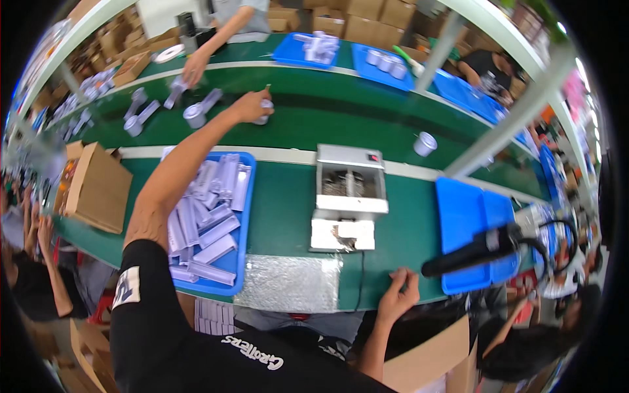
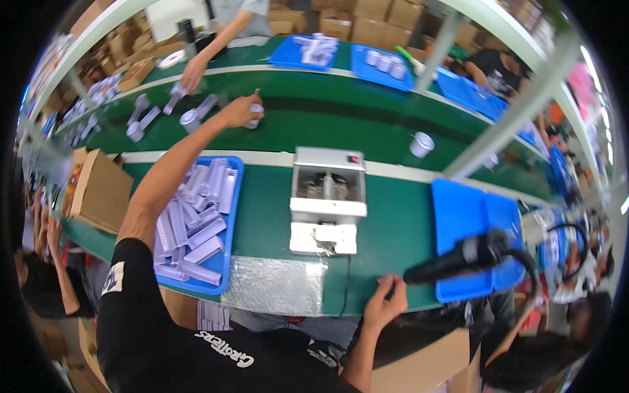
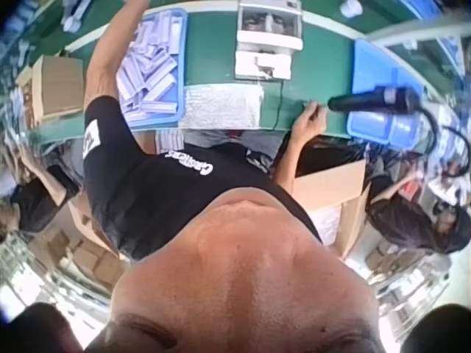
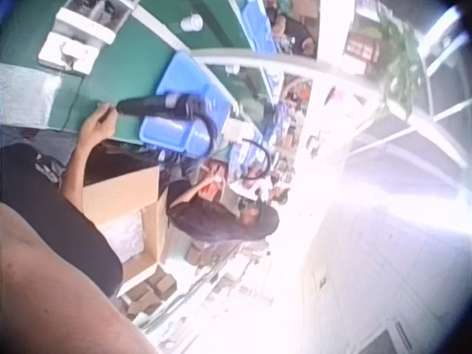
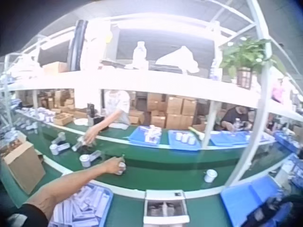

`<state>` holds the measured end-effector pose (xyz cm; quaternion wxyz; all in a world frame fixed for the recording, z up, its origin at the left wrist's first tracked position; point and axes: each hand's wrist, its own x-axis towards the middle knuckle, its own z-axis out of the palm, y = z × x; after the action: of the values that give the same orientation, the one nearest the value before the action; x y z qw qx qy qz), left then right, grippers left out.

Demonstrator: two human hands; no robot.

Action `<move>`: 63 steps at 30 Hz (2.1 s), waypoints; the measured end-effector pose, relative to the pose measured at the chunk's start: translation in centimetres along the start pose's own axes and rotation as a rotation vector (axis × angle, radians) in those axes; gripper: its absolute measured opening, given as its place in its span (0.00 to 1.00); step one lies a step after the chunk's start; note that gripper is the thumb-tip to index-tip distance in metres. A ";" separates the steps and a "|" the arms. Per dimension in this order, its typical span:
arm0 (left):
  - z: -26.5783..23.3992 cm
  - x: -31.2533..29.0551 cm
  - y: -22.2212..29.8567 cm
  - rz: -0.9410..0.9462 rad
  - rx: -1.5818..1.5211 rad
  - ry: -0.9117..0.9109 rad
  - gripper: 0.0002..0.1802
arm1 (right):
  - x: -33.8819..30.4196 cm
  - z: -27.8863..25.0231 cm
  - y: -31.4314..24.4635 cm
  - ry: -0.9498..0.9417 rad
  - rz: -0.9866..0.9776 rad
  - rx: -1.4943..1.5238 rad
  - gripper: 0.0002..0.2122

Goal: Assembling portable fans by placing motors into plastic casings and using a power tool to screw them together on an assembly line.

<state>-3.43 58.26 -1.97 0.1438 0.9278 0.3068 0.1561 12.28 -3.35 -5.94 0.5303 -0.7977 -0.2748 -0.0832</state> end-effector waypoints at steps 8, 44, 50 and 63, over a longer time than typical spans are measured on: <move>-12.3 -11.9 14.1 0.087 -0.417 -0.218 0.19 | 0.5 -0.3 -0.6 0.021 -0.137 0.060 0.06; 5.9 -38.5 31.0 -0.014 -0.473 0.433 0.17 | -1.7 4.1 -10.7 -0.680 0.001 0.750 0.12; 6.1 -38.1 30.6 0.150 -0.540 0.492 0.11 | -2.1 3.5 -10.1 -0.659 0.071 0.787 0.14; 6.1 -37.2 32.1 -0.002 -0.523 0.485 0.10 | -1.5 4.3 -12.4 -0.639 -0.209 0.900 0.18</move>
<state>-12.70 9.67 -3.36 0.2997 0.7952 0.2825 0.4451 3.81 3.49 1.50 0.6976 -0.4469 -0.5080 0.2358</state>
